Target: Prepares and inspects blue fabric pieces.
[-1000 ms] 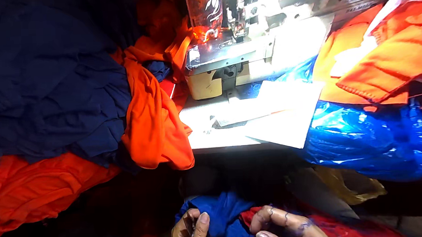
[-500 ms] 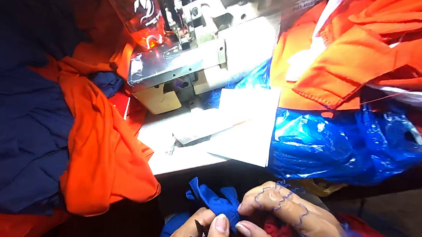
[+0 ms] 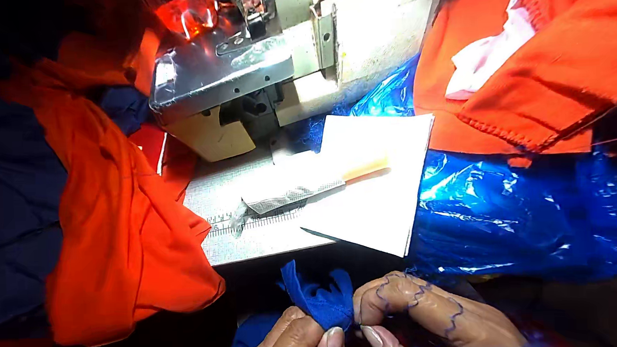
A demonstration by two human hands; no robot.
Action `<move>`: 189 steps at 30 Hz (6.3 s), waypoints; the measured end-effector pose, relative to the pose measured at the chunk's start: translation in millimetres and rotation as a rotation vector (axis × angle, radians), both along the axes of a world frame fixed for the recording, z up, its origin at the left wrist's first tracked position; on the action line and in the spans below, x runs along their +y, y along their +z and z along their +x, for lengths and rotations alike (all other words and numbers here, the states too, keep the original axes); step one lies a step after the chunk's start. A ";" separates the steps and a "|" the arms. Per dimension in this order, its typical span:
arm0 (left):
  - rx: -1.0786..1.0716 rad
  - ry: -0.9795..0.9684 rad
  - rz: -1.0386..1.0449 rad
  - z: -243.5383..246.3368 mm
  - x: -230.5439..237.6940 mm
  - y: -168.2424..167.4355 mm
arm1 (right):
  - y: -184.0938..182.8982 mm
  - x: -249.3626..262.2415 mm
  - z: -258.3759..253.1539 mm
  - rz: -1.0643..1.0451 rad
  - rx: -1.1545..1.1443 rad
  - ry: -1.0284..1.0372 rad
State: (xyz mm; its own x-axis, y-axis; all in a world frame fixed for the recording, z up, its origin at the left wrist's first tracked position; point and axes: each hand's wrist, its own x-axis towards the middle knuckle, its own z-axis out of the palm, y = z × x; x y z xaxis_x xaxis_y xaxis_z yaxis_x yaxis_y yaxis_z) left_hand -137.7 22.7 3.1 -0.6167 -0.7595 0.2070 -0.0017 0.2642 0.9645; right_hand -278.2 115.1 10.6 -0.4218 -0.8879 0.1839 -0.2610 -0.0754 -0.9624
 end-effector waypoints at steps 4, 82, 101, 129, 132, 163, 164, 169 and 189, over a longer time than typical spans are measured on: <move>-0.008 -0.002 -0.042 0.4 -2.0 -0.2 | -1.4 -1.9 4.5 -0.023 -0.004 -0.056; 0.122 -0.280 0.599 28.5 -17.4 9.9 | -35.8 6.1 -3.6 0.023 -0.648 0.395; -0.460 -0.061 -0.334 27.3 -15.8 40.7 | -2.0 17.2 7.1 0.138 -0.932 0.021; -0.403 -0.158 -0.317 11.4 16.7 42.6 | -1.3 21.0 9.6 0.094 -0.828 -0.038; -0.361 -0.159 -0.294 12.6 15.3 40.3 | 1.5 20.1 9.6 0.106 -0.889 -0.040; -0.446 -0.195 -0.373 16.9 11.8 46.7 | -1.8 20.3 9.2 0.073 -0.699 -0.072; -0.447 -0.193 -0.371 16.5 11.9 46.8 | -2.4 20.2 9.0 0.067 -0.696 -0.072; -0.436 -0.178 -0.355 15.2 12.7 46.0 | -4.3 20.3 9.1 0.066 -0.693 -0.064; -0.413 -0.112 -0.362 10.3 17.6 43.5 | -8.9 20.1 12.5 -0.014 -0.520 -0.049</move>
